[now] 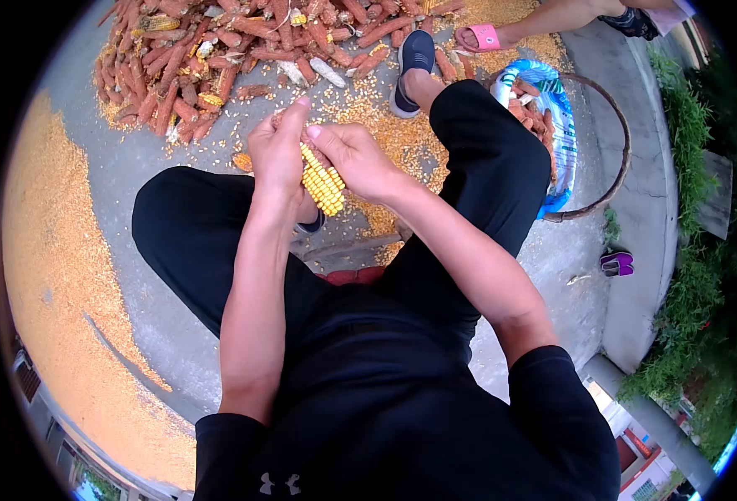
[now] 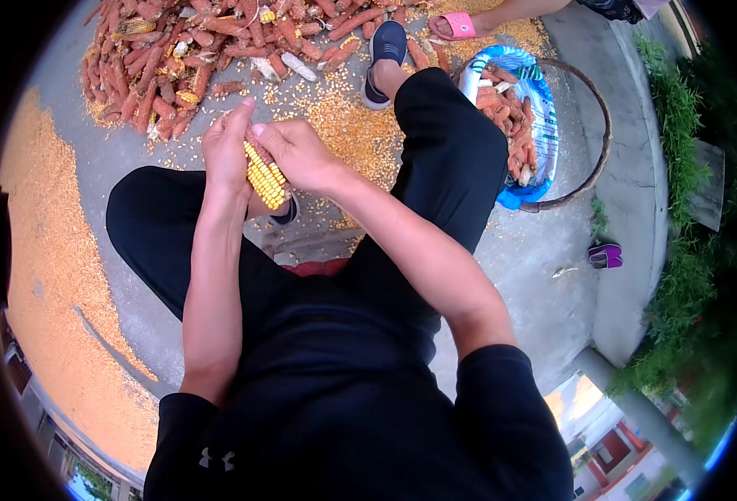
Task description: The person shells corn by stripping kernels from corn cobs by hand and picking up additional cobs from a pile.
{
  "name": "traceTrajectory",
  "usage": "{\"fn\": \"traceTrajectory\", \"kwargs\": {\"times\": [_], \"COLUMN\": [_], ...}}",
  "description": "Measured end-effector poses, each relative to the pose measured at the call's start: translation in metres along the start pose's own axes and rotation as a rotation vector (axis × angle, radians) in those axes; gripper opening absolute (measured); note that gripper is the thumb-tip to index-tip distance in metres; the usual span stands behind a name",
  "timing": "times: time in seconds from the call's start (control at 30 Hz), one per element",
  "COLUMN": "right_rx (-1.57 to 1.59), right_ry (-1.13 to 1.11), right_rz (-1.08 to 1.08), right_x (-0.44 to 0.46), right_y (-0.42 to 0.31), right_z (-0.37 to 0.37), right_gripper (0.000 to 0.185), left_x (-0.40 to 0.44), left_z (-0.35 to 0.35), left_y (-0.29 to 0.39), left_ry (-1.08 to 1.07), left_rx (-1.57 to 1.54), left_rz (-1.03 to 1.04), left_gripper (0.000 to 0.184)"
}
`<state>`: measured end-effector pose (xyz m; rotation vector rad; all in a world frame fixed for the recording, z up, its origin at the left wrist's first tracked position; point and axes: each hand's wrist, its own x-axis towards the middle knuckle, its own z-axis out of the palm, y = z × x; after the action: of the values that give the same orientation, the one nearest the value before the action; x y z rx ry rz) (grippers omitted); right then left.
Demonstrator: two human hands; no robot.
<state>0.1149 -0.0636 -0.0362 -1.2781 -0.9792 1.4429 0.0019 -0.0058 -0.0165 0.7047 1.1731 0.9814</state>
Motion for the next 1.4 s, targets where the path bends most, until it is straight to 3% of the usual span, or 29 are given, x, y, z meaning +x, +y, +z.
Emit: {"fn": "traceTrajectory", "kwargs": {"times": [0.1,0.23,0.37,0.5,0.6,0.7,0.8,0.93,1.13,1.33,1.4], "right_rx": [0.112,0.098,-0.291,-0.169,-0.011,-0.076,-0.291,-0.258,-0.087,0.030,-0.143], "right_ry": [-0.005,-0.014,-0.029,-0.039,-0.026,-0.005,-0.102,0.006,0.003,0.062,0.025], "right_rz": [0.157,0.174,-0.068,-0.100,0.047,0.235,0.126,-0.088,0.243,0.332,0.192], "right_x": [-0.003,-0.013,-0.017,-0.011,-0.008,-0.013,-0.017,-0.015,-0.011,-0.010,-0.012], "right_y": [-0.011,-0.041,-0.038,-0.023,-0.019,-0.037,-0.049,-0.032,-0.026,-0.035,-0.039], "right_z": [-0.002,-0.006,0.001,0.000,-0.003,-0.010,-0.004,-0.002,-0.011,-0.010,-0.006], "right_gripper": [0.040,0.043,0.042,0.034,0.033,0.033,0.035,0.041,0.041,0.048,0.050], "left_x": [0.006,0.003,0.004,0.007,0.003,0.007,0.008,0.009,0.008,0.010,0.007], "left_z": [-0.002,-0.003,-0.004,-0.004,0.001,0.000,-0.001,-0.003,0.003,0.000,0.001], "left_y": [0.002,0.012,0.011,0.002,0.001,0.000,0.002,-0.002,-0.006,-0.003,-0.004], "left_ry": [0.022,0.073,0.132,0.144,0.108,0.110,0.230,0.204,0.206,0.180,0.201], "left_rx": [-0.006,-0.084,-0.090,-0.082,-0.137,-0.160,-0.130,-0.125,-0.114,-0.120,-0.007], "left_rz": [0.011,-0.012,0.010,0.084,0.088,0.111,0.110,0.133,0.159,0.115,0.139], "left_gripper": [0.027,0.028,0.028,0.029,0.030,0.029,0.028,0.027,0.025,0.026,0.027]}}
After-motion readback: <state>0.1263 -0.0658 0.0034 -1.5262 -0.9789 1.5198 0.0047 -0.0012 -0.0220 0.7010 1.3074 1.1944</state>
